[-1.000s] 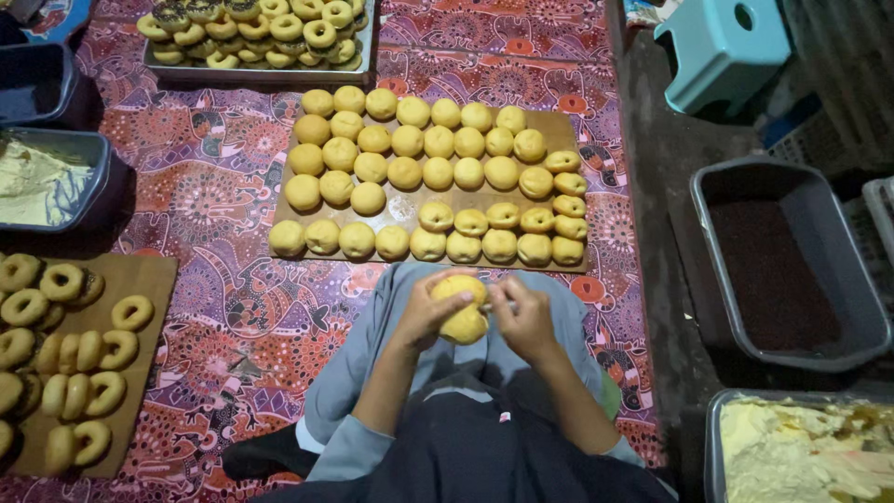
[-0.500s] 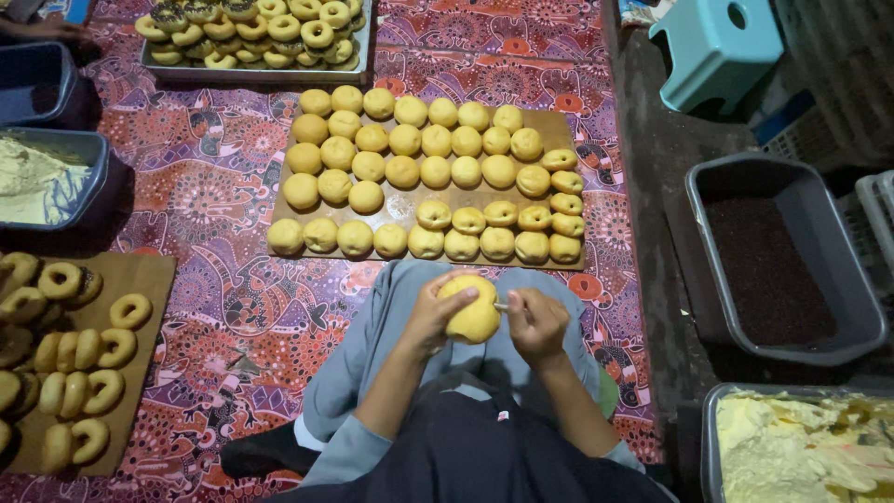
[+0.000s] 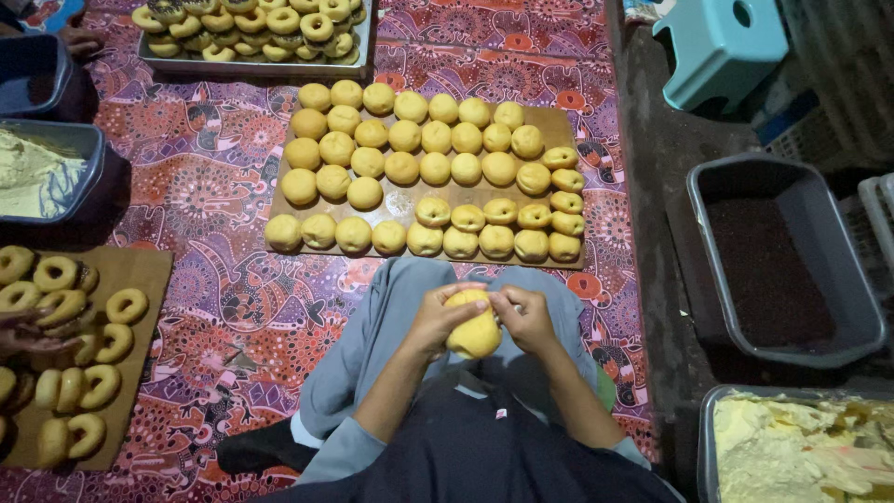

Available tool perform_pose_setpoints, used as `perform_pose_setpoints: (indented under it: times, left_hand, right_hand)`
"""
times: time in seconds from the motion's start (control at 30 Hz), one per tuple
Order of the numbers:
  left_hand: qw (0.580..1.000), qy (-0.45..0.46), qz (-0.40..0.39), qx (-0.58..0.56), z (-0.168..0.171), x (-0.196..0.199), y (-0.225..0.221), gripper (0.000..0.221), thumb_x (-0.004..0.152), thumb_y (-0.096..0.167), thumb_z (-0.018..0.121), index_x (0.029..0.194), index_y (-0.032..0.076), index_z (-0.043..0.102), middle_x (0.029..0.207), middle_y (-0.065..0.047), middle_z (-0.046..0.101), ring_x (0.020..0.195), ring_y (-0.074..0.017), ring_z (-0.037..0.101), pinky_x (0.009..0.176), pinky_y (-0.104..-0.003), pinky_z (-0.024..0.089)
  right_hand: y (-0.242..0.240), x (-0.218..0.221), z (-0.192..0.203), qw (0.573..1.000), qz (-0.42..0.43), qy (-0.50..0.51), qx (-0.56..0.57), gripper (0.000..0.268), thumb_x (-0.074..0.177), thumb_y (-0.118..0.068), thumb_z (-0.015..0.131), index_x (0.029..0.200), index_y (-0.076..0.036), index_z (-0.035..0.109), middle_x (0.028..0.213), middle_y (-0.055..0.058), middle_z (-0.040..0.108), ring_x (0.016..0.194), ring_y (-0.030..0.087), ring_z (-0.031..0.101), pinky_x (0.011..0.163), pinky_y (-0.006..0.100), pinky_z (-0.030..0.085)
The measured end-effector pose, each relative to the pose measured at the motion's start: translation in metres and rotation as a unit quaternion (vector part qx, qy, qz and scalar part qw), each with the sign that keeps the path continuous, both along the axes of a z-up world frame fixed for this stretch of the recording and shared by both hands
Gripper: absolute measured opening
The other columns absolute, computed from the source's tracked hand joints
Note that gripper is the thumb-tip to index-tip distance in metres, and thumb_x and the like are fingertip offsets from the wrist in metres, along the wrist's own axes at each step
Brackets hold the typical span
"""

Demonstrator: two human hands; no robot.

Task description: The person sits on the floor and repeatedly picks up round dough balls, uses a small metal tool to make a hole, and fills each with a yellow paste from a nearby container. The filled dough balls are placed back onto a wooden board in rows.

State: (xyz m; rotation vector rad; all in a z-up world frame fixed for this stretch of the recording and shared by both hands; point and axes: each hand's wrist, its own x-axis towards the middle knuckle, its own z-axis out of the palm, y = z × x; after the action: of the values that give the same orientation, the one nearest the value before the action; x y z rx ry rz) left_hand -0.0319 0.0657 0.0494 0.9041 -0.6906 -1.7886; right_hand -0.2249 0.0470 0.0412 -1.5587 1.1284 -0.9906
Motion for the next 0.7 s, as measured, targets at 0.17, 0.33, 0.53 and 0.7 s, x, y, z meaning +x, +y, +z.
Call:
perform_pose_setpoints:
  times: [0.17, 0.33, 0.53, 0.7]
  left_hand:
    - [0.994, 0.036, 0.086, 0.050, -0.013, -0.014, 0.006, 0.039, 0.088, 0.015, 0.078, 0.121, -0.002, 0.069, 0.102, -0.011, 0.074, 0.083, -0.0187, 0.073, 0.072, -0.034, 0.062]
    - [0.988, 0.014, 0.141, 0.061, -0.033, -0.011, -0.002, 0.038, 0.092, 0.017, 0.075, 0.121, -0.006, 0.070, 0.105, -0.012, 0.076, 0.088, -0.0183, 0.074, 0.077, -0.031, 0.062]
    - [0.987, 0.064, 0.114, 0.090, -0.036, -0.009, 0.001, 0.038, 0.092, 0.016, 0.075, 0.122, -0.006, 0.069, 0.104, -0.013, 0.074, 0.087, -0.0204, 0.073, 0.075, -0.034, 0.062]
    - [0.980, 0.067, 0.149, 0.112, -0.034, -0.010, 0.002, 0.038, 0.090, 0.017, 0.074, 0.121, -0.004, 0.068, 0.103, -0.013, 0.074, 0.084, -0.0213, 0.073, 0.072, -0.036, 0.061]
  right_hand:
    - [0.008, 0.012, 0.002, 0.910, -0.164, 0.145, -0.352, 0.023, 0.104, -0.016, 0.062, 0.085, -0.004, 0.069, 0.071, 0.008, 0.067, 0.063, 0.015, 0.063, 0.059, 0.032, 0.050]
    - [0.007, 0.025, -0.004, 0.972, -0.164, 0.065, -0.153, 0.019, 0.099, -0.015, 0.064, 0.086, -0.003, 0.070, 0.068, 0.006, 0.069, 0.058, 0.011, 0.066, 0.054, 0.031, 0.051]
    - [0.001, 0.026, -0.017, 0.987, -0.074, 0.072, -0.123, 0.021, 0.097, -0.016, 0.068, 0.080, -0.004, 0.071, 0.061, 0.004, 0.067, 0.051, 0.010, 0.061, 0.048, 0.031, 0.048]
    - [0.001, 0.039, -0.020, 0.920, -0.175, 0.166, -0.310, 0.023, 0.100, -0.015, 0.068, 0.079, -0.005, 0.068, 0.061, 0.010, 0.060, 0.055, 0.017, 0.058, 0.054, 0.034, 0.045]
